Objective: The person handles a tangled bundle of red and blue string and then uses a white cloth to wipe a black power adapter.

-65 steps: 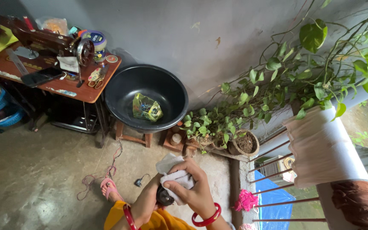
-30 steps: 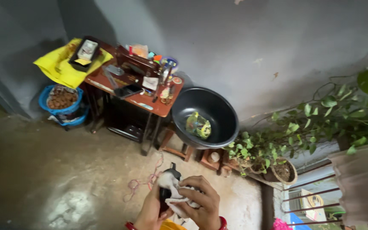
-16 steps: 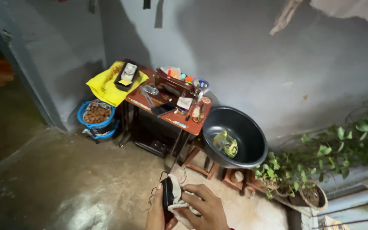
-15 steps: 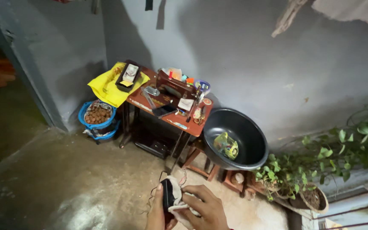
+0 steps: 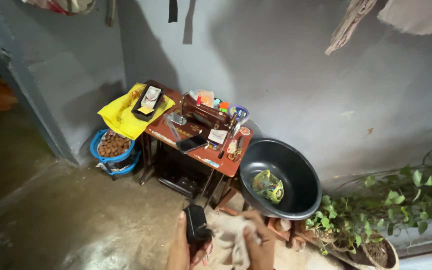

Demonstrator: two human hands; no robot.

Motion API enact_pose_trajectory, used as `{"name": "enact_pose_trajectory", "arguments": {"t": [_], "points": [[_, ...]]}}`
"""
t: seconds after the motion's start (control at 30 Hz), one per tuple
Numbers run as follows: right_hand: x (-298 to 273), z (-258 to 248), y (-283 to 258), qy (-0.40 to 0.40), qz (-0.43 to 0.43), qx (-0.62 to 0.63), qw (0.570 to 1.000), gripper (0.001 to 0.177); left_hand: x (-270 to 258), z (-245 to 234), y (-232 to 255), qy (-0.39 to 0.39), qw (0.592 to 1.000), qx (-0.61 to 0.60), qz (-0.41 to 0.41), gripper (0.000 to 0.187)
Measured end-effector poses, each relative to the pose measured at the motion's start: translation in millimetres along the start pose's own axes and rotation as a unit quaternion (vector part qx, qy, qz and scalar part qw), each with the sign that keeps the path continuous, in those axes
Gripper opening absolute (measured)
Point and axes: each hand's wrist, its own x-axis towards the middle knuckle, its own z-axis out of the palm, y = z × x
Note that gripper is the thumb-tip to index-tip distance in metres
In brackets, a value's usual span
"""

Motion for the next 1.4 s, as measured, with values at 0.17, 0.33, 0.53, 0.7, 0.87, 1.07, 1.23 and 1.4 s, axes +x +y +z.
{"name": "enact_pose_trajectory", "arguments": {"t": [0.17,0.33,0.53,0.7,0.87,1.07,1.23,1.4], "points": [[35.1,-6.7,-11.9,0.151,0.104,-0.037,0.982,0.032,19.3,25.1,14.9,0.055,0.996,0.027,0.062,0.069],[53.5,28.3,-16.1,-0.102,-0.046,-0.292,0.95,0.022,40.5,29.1,6.8,0.035,0.991,0.113,0.062,0.054],[65.9,43.1,-13.2,-0.078,-0.107,-0.323,0.937,0.032,69.6,14.4,20.7,-0.031,0.995,0.071,-0.062,0.054],[81.9,59.1,-16.9,-0.077,-0.177,-0.41,0.892,0.033,111.3,-15.7,50.0,-0.247,0.952,0.139,-0.116,0.056],[91.0,107.8,-11.9,0.058,-0.028,-0.434,0.899,0.023,126.0,-21.5,79.6,-0.147,0.88,0.4,0.21,0.055],[114.5,148.8,1.9,0.204,0.118,-0.396,0.888,0.014,130.7,-13.9,140.3,-0.199,0.842,0.468,0.181,0.056],[104.3,161.0,0.7,0.168,0.02,-0.467,0.868,0.028,163.6,-35.3,131.8,-0.247,0.718,0.543,0.359,0.053],[99.4,155.0,-8.0,0.092,-0.102,-0.626,0.768,0.036,182.2,-18.8,133.5,-0.391,0.614,0.498,0.471,0.041]]}}
